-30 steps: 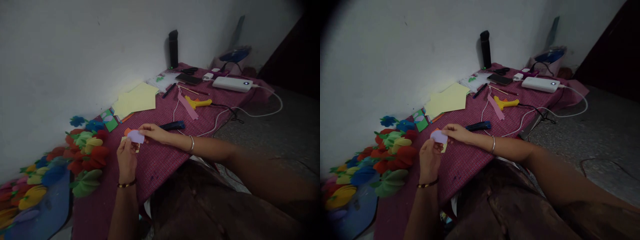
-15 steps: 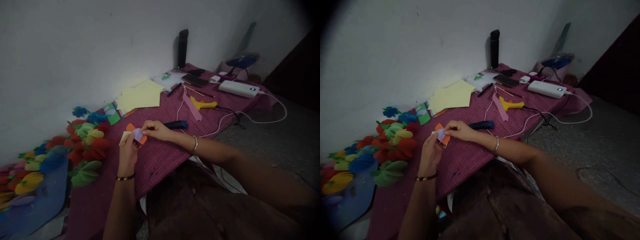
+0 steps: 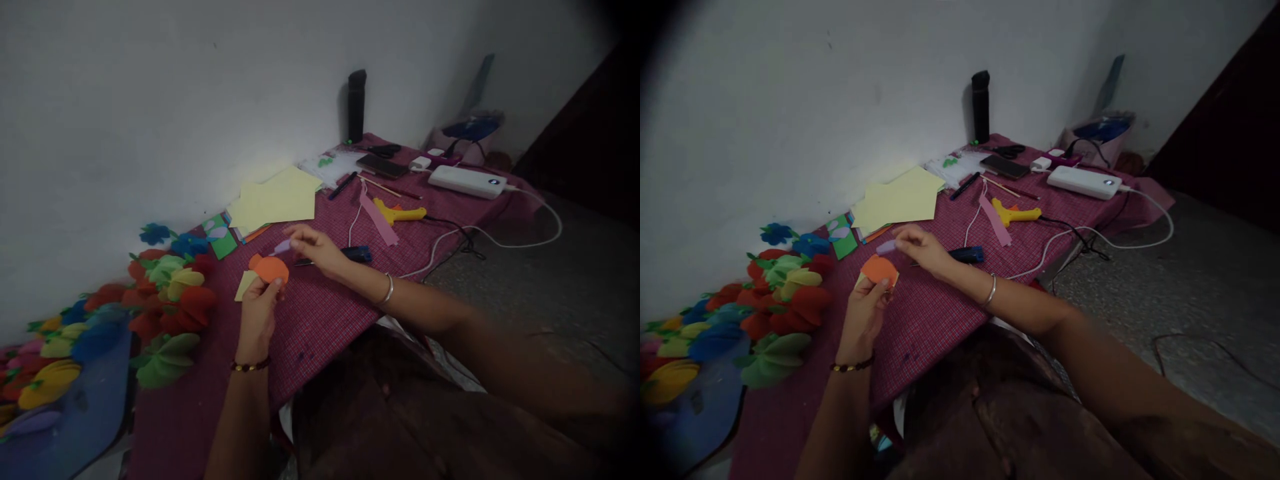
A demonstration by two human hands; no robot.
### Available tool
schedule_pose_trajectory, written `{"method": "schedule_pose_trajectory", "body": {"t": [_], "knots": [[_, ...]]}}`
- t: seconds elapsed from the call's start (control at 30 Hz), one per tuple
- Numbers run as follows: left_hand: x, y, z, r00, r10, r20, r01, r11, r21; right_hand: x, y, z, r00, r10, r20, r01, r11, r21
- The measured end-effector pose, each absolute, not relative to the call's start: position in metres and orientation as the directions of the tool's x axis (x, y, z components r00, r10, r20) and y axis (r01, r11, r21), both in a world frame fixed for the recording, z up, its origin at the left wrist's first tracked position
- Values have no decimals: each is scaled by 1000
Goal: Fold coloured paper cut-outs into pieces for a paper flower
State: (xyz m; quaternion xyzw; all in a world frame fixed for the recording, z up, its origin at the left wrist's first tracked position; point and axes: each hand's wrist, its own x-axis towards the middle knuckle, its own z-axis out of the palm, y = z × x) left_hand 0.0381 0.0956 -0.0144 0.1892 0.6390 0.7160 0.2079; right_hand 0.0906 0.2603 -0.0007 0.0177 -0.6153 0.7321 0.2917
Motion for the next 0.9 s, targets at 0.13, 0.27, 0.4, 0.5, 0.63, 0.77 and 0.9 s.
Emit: {"method": "schedule_pose_trajectory", "body": {"t": [0.13, 0.27, 0.4, 0.5, 0.63, 0.77, 0.9], "knots": [[33, 94, -22, -859, 511, 27, 20, -21, 1000, 89, 270, 1, -843, 469, 263, -384, -183, -905], [34, 93, -20, -835, 549, 27, 63, 48, 997, 87, 264, -5, -893, 299, 337, -359, -20, -933], [39, 93, -15, -795, 607, 1, 73, 93, 993, 84, 261, -11, -906, 223, 359, -339, 123, -933], [41, 94, -15, -784, 621, -8, 74, 107, 991, 85, 261, -13, -925, 230, 302, -278, 130, -952], [40, 95, -18, -782, 623, -7, 66, 94, 993, 86, 258, -13, -914, 280, 295, -253, 175, -951], [41, 95, -17, -793, 609, 6, 35, 36, 999, 87, 256, -11, -892, 312, 326, -254, 252, -934], [42, 95, -13, -828, 560, 35, 28, -21, 999, 91, 254, -10, -875, 307, 374, -274, 322, -906]]}}
